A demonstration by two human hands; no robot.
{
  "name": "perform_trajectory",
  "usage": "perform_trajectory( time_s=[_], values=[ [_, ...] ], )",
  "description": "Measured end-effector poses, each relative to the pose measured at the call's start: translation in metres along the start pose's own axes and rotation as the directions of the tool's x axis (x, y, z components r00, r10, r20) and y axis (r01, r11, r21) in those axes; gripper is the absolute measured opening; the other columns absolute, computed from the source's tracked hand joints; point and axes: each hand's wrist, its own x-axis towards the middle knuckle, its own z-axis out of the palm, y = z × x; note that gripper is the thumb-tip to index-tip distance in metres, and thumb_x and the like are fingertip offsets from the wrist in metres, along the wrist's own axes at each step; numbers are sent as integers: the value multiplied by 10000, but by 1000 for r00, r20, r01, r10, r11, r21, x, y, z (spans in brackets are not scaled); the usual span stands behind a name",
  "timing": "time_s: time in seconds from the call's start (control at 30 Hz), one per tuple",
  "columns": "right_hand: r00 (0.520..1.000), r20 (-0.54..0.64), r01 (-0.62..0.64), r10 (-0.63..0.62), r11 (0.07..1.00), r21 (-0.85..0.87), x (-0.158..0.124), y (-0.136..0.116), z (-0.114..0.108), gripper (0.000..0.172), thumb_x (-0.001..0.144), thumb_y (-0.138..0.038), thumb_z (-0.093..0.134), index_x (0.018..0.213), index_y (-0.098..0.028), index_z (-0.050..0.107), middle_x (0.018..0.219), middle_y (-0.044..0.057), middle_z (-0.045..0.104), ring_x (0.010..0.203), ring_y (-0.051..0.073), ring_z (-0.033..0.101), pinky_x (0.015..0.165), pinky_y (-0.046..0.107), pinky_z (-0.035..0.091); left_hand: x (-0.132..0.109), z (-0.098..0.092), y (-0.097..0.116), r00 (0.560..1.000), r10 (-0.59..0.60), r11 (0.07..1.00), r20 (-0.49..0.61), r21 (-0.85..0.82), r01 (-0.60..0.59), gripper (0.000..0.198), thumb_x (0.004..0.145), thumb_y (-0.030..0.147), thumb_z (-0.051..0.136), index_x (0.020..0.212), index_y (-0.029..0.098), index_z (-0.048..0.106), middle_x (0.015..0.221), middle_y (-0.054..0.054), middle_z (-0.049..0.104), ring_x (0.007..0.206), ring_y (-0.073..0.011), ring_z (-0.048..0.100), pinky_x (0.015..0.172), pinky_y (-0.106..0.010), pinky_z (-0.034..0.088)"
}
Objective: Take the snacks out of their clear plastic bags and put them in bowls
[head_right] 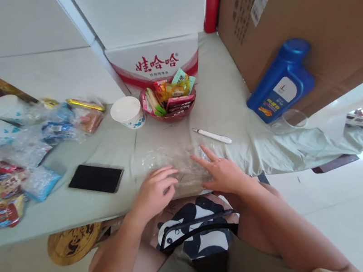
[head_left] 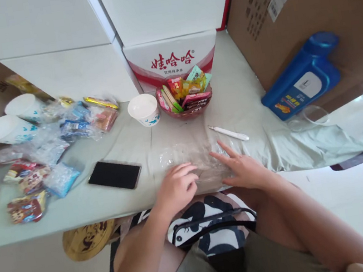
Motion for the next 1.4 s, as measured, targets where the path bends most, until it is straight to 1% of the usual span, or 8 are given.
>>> perform_trajectory(
  time_s=[0.13, 0.3, 0.6, 0.73, 0.83, 1.0, 1.13, 1.4],
  values=[
    [996, -20, 88, -88, 995, 44, -4, 4, 2, 957, 747, -318, 745, 1596, -379, 306, 1727, 115, 28, 1183, 344, 661, 921, 475, 556, 7, -19, -31, 916, -325, 885, -236, -418, 207, 209, 874, 246, 523, 803, 206, 716, 1009, -67, 784, 954, -215, 730, 902, -373, 575],
    [905, -381, 220, -190, 975, 37, -1, 9, 8, 365, 885, -246, 592, 1216, -296, 737, 1585, 105, 431, 1255, 315, 568, 1053, 529, 456, 9, -24, -36, 779, -568, 716, -267, -626, 308, 193, 843, 337, 575, 835, 202, 713, 836, -42, 764, 806, -198, 710, 784, -325, 565],
    [707, -705, 300, -52, 925, 233, 10, 15, 6, 410, 974, -427, 424, 889, -268, 792, 1215, 87, 729, 1316, 296, 559, 1104, 534, 430, 14, -20, -38, 787, -570, 672, -237, -686, 280, 213, 783, 378, 662, 887, 192, 671, 800, -40, 729, 784, -184, 699, 758, -321, 567],
    [655, -750, 329, 96, 856, 398, 16, 17, 6, 476, 992, -477, 373, 817, -254, 755, 1037, 91, 774, 1207, 278, 650, 1083, 515, 466, 11, -21, -42, 875, -483, 637, -33, -699, 325, 481, 672, 318, 773, 1108, 206, 604, 885, -36, 745, 845, -188, 719, 774, -314, 565],
    [653, -720, 271, 234, 816, 511, 19, 17, 4, 510, 983, -543, 361, 782, -252, 728, 960, 91, 780, 1150, 284, 680, 1054, 498, 485, 9, -20, -42, 892, -450, 645, 41, -676, 356, 452, 677, 270, 753, 1092, 207, 586, 814, 0, 715, 795, -161, 704, 778, -302, 552],
    [637, -674, 193, 375, 768, 610, 25, 16, 2, 536, 958, -603, 361, 718, -229, 660, 688, 61, 715, 770, 232, 701, 823, 386, 545, 14, -19, -38, 830, -550, 487, -96, -844, 225, 389, 694, 307, 717, 1038, 214, 561, 843, 16, 642, 697, -122, 666, 662, -271, 543],
    [672, -614, 128, 415, 751, 648, 29, 17, 2, 484, 934, -589, 397, 781, -212, 659, 509, -7, 580, 490, 161, 544, 579, 296, 461, 22, -19, -33, 761, -646, 337, -56, -916, 218, 361, 667, 252, 672, 1005, 233, 544, 838, 37, 595, 457, -30, 434, 414, -184, 300],
    [763, -469, -13, 445, 736, 677, 25, 23, 8, 299, 846, -440, 485, 904, -200, 656, 644, 3, 669, 460, 142, 521, 542, 287, 411, 24, -17, -38, 694, -719, 420, -29, -813, 402, 223, 757, 402, 652, 838, 204, 588, 599, 48, 485, 446, -65, 342, 410, -203, 189]
  ],
)
